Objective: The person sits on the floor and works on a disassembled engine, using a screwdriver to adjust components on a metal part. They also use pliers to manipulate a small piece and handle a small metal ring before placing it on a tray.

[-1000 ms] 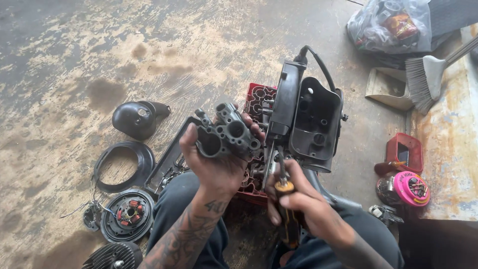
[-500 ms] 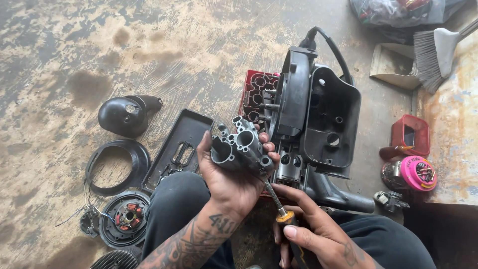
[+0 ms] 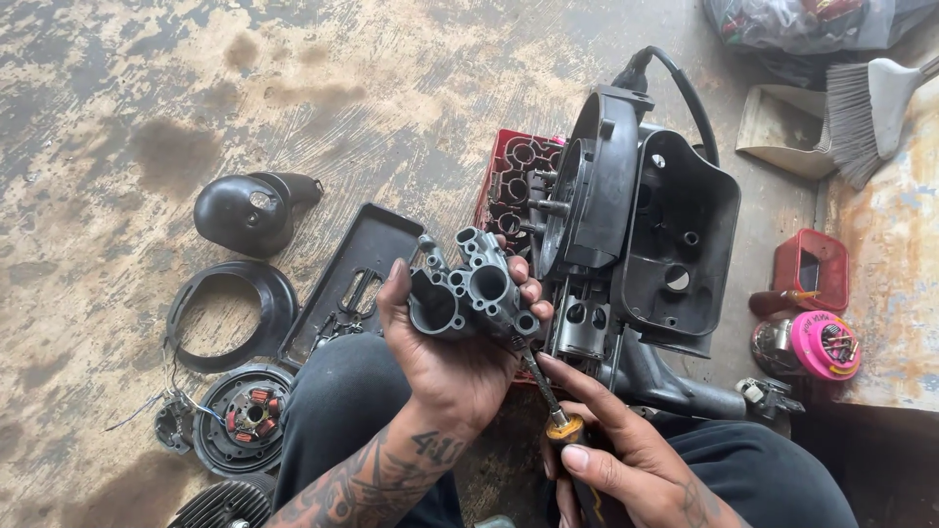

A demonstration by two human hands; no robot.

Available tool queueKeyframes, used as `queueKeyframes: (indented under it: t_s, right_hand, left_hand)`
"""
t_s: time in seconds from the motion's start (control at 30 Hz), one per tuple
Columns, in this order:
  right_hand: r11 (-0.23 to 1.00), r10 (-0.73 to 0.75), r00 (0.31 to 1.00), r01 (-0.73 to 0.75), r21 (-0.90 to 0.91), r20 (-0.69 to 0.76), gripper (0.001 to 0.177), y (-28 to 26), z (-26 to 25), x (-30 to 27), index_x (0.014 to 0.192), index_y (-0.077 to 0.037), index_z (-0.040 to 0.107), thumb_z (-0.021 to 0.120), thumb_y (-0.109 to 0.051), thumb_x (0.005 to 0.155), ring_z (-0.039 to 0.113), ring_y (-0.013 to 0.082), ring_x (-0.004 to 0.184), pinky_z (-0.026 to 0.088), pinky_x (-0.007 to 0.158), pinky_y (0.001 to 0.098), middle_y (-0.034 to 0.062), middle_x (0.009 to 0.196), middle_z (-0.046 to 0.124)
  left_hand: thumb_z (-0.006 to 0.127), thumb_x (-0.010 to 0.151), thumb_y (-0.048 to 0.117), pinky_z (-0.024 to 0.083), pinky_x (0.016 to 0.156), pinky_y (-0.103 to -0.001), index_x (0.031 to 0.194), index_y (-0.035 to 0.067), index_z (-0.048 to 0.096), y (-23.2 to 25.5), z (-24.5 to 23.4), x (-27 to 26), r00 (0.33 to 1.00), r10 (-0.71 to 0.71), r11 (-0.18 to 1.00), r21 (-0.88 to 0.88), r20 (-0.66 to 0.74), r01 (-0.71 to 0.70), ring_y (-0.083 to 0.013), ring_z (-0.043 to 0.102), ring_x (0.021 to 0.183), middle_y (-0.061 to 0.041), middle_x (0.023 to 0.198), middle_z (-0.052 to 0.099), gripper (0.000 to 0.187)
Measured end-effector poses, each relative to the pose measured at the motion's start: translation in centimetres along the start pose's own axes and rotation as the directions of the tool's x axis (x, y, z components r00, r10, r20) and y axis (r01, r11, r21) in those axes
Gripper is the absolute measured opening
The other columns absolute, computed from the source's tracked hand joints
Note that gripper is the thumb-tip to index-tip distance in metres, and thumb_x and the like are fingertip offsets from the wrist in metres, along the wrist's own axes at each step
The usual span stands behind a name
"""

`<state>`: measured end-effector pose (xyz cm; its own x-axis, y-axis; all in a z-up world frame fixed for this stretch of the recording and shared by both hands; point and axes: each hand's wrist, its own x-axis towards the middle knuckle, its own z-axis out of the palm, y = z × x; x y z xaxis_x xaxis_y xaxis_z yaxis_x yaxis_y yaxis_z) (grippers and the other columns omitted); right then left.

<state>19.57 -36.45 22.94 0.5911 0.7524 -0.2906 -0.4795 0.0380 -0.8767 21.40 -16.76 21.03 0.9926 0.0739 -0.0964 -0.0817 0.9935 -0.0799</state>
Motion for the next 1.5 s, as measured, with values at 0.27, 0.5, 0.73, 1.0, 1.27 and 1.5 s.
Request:
queueKeyframes:
  t_s: [0.27, 0.5, 0.73, 1.0, 1.27, 1.5]
  right_hand:
    - [0.995, 0.035, 0.999, -0.032, 0.096, -0.025, 0.079, 0.2, -0.3, 0.0, 0.162, -0.018, 0.033, 0.068, -0.022, 0.091, 0.067, 0.0272, 0.051, 0.053, 0.046, 0.0297, 0.0212, 0.084, 0.060]
    - [0.981, -0.017, 1.000, 0.017, 0.195, -0.005, 0.078, 0.7, -0.5, -0.2, 0.162, -0.011, 0.034, 0.069, -0.017, 0.092, 0.053, 0.0240, 0.045, 0.048, 0.042, 0.0282, 0.0207, 0.082, 0.055]
    - [0.977, 0.035, 0.999, -0.038, 0.209, 0.019, 0.078, 0.0, -0.9, -0.4, 0.164, -0.016, 0.032, 0.067, -0.015, 0.094, 0.054, 0.0248, 0.045, 0.046, 0.042, 0.0278, 0.0168, 0.085, 0.050]
    - [0.967, 0.014, 0.999, -0.026, 0.255, 0.049, 0.076, 0.5, -1.4, -0.3, 0.164, -0.010, 0.030, 0.063, -0.007, 0.095, 0.054, 0.0249, 0.044, 0.046, 0.039, 0.0313, 0.0183, 0.079, 0.052]
    - [0.975, 0.024, 0.998, -0.035, 0.221, 0.052, 0.075, 0.8, -1.3, -0.1, 0.163, -0.014, 0.032, 0.063, -0.011, 0.095, 0.057, 0.0258, 0.044, 0.046, 0.039, 0.0290, 0.0190, 0.076, 0.051]
    - [0.929, -0.054, 0.998, 0.033, -0.370, -0.045, 0.069, -0.4, -1.3, 0.3, 0.159, -0.012, 0.039, 0.063, -0.021, 0.095, 0.064, 0.0139, 0.047, 0.056, 0.047, 0.0262, 0.0081, 0.056, 0.063]
  left_hand:
    - [0.051, 0.091, 0.060, 0.056, 0.077, -0.046, 0.115, -0.005, 0.063, -0.6, 0.2, -0.2, 0.990, 0.140, 0.978, 0.149, 0.030, -0.143, -0.0364, 0.065, 0.087, -0.024, 0.103, 0.065, 0.071]
    - [0.052, 0.094, 0.052, 0.056, 0.082, -0.046, 0.130, -0.001, 0.057, -1.2, 0.3, -0.8, 0.958, 0.192, 0.941, 0.236, 0.214, -0.242, -0.0355, 0.062, 0.094, -0.025, 0.109, 0.059, 0.064]
    - [0.054, 0.094, 0.049, 0.057, 0.082, -0.045, 0.134, 0.000, 0.053, -1.3, -0.1, -0.7, 0.944, 0.210, 0.924, 0.266, 0.253, -0.277, -0.0365, 0.062, 0.095, -0.028, 0.110, 0.058, 0.063]
    - [0.054, 0.094, 0.048, 0.057, 0.083, -0.044, 0.136, 0.000, 0.052, -1.2, -0.5, -0.8, 0.940, 0.215, 0.923, 0.259, 0.263, -0.284, -0.0363, 0.062, 0.098, -0.027, 0.111, 0.059, 0.064]
    - [0.052, 0.094, 0.048, 0.055, 0.084, -0.043, 0.136, -0.001, 0.051, -1.2, 0.0, -1.1, 0.925, 0.227, 0.921, 0.241, 0.304, -0.305, -0.0364, 0.061, 0.097, -0.027, 0.109, 0.058, 0.065]
    - [0.052, 0.096, 0.049, 0.055, 0.088, -0.046, 0.135, 0.001, 0.052, -1.3, -0.5, -1.1, 0.922, 0.237, 0.910, 0.262, 0.307, -0.322, -0.0370, 0.062, 0.100, -0.027, 0.113, 0.059, 0.062]
